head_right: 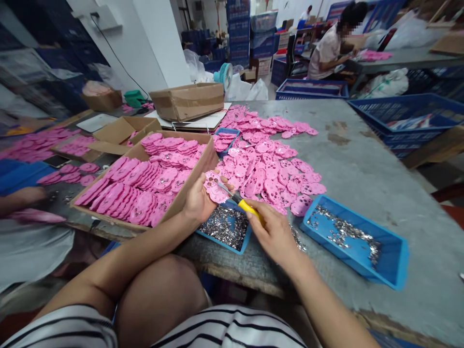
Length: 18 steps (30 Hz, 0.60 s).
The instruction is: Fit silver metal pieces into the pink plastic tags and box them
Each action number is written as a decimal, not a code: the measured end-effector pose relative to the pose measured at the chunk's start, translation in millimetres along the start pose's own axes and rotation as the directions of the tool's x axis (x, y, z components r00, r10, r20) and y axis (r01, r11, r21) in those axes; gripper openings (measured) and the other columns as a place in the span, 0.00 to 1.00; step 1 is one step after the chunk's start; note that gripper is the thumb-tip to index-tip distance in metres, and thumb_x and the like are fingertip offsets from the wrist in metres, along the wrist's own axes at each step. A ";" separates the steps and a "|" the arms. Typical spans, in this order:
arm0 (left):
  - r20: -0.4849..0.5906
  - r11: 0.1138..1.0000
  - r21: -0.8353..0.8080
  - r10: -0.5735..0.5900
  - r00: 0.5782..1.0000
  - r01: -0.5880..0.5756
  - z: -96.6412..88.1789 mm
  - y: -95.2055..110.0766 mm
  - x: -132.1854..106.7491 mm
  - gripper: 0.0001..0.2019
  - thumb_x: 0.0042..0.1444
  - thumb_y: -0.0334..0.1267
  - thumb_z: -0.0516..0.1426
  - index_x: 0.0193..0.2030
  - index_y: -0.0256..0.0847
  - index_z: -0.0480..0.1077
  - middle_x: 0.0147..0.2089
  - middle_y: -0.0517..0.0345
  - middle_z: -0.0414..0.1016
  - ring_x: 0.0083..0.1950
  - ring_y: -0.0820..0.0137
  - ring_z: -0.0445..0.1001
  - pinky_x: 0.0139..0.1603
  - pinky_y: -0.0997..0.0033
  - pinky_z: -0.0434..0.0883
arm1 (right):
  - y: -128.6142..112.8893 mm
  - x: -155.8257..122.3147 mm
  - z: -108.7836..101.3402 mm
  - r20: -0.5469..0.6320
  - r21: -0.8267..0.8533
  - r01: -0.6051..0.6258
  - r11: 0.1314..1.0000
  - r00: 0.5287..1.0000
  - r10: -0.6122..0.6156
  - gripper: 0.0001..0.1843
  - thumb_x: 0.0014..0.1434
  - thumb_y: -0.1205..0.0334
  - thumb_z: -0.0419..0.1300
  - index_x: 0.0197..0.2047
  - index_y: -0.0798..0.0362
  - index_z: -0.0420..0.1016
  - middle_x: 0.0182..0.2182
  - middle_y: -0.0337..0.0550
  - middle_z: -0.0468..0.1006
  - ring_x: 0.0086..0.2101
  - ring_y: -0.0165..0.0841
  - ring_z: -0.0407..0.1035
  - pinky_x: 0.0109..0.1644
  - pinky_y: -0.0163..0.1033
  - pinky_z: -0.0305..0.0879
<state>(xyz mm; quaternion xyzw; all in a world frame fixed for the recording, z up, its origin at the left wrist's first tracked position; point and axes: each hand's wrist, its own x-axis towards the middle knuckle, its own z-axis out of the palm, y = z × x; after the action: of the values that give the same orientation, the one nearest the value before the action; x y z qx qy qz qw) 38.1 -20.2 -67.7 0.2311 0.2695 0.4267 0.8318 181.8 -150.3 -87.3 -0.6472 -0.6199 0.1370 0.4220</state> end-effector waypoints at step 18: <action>-0.020 0.999 -0.012 -0.030 0.999 0.029 6.6 2.7 -6.1 0.21 0.68 0.44 0.41 0.37 0.37 0.71 0.28 0.53 0.76 0.35 0.64 0.79 0.48 0.56 0.74 | -7.3 0.5 -1.3 -0.005 -0.193 0.118 0.974 0.993 -0.121 0.18 0.67 0.56 0.51 0.54 0.49 0.75 0.36 0.46 0.81 0.36 0.36 0.75 0.39 0.40 0.72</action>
<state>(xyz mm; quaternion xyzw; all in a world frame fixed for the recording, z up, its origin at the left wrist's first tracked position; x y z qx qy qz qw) 37.7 -24.9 -59.6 0.2181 0.2788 0.4182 0.8366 177.8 -151.3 -81.2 -0.6475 -0.6646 0.0454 0.3701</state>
